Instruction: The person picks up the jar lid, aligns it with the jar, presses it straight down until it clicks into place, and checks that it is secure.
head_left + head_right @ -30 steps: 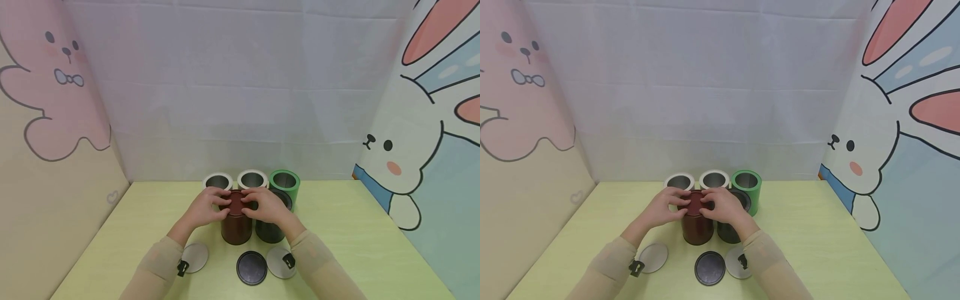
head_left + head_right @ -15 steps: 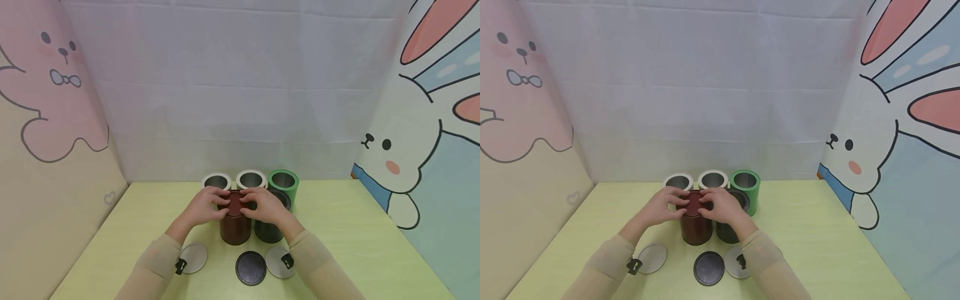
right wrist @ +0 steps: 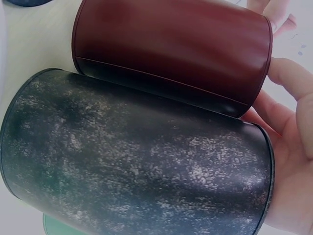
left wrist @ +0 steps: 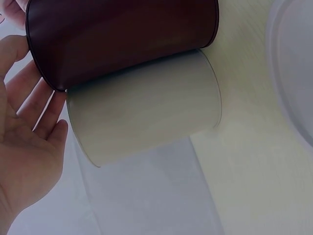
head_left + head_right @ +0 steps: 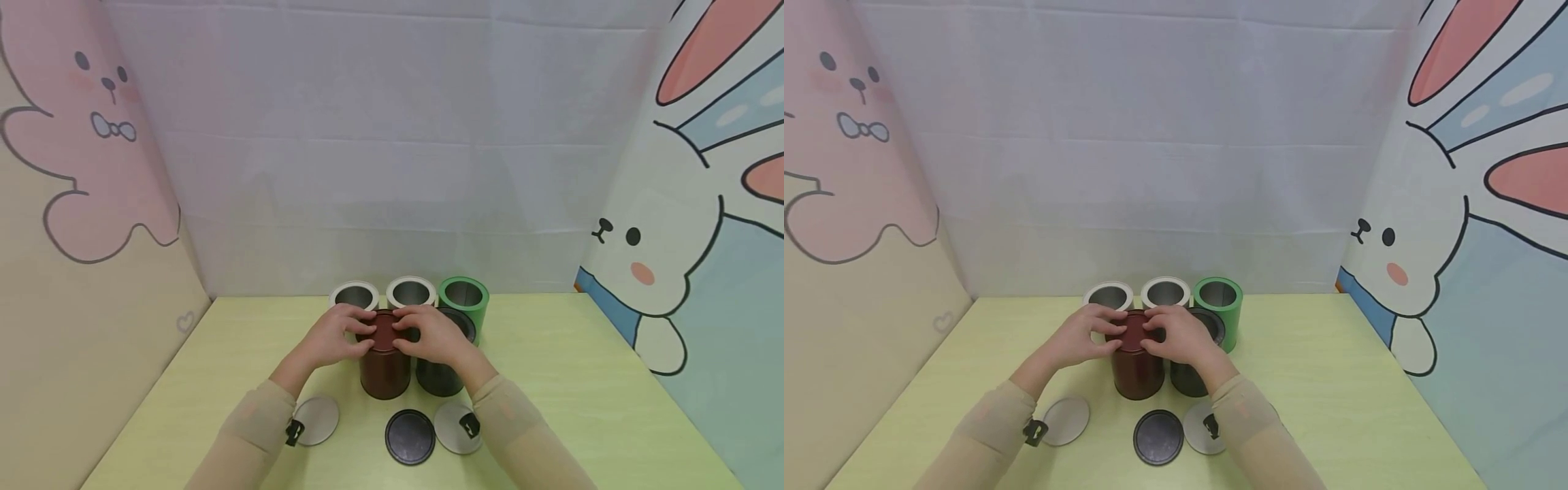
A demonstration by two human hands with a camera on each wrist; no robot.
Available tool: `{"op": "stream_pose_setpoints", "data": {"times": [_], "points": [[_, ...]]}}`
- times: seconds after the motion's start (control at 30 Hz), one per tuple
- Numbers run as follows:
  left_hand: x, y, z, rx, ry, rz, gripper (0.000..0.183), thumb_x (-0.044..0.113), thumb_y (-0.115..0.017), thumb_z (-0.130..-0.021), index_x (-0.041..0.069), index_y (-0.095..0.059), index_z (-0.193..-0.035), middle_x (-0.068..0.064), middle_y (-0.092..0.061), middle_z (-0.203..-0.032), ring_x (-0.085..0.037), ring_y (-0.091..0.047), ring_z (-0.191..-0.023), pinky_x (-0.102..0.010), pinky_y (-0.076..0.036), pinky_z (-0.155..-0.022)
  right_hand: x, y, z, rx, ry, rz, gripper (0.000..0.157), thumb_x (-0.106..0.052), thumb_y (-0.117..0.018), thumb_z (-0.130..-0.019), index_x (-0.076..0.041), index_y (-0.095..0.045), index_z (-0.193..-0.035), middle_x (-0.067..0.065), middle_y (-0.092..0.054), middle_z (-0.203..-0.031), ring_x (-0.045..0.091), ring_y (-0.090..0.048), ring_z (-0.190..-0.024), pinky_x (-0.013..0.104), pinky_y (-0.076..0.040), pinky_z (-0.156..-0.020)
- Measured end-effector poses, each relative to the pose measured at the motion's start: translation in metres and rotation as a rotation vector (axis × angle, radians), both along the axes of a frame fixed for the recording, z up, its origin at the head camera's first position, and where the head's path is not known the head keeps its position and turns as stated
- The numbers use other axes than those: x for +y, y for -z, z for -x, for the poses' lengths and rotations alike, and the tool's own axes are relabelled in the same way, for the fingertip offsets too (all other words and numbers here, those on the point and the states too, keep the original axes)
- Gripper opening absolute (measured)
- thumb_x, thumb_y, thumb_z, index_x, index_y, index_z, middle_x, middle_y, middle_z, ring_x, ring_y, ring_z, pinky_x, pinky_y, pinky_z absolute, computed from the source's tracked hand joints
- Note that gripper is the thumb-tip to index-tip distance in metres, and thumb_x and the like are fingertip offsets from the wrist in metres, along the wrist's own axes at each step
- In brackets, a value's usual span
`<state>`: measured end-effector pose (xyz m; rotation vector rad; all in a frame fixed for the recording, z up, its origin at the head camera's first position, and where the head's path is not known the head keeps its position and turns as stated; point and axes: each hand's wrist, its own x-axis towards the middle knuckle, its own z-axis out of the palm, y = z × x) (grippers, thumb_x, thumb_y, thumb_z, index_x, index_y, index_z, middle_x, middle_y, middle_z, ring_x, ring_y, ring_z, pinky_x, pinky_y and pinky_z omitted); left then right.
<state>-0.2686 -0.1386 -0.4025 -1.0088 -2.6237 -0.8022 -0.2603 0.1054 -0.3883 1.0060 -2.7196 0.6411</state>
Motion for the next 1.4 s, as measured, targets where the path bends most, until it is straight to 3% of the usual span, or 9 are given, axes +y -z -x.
{"op": "stream_pose_setpoints", "data": {"times": [0.5,1.4], "points": [[-0.0023,-0.0006,-0.0003,0.048,0.045,0.035,0.029,0.018,-0.076,-0.086,0.006,-0.076,-0.112,-0.006,-0.065,-0.129,-0.028,-0.057,-0.114,-0.045,-0.047,-0.095,0.0014,-0.0014,0.0023,0.012,-0.003,-0.041,0.029,-0.026,-0.074,-0.089,-0.009,-0.076,-0.112,0.006,-0.063,-0.131,0.027,-0.056,-0.121,0.043,-0.046,-0.101],[-0.0021,0.004,-0.0028,0.037,0.022,0.018,0.029,0.02,-0.074,-0.088,0.006,-0.076,-0.114,-0.007,-0.064,-0.13,-0.029,-0.055,-0.113,-0.044,-0.049,-0.093,-0.0011,0.0024,0.0042,-0.005,0.004,-0.037,0.029,-0.03,-0.073,-0.09,-0.01,-0.075,-0.112,0.005,-0.062,-0.132,0.026,-0.054,-0.126,0.043,-0.043,-0.104]]}}
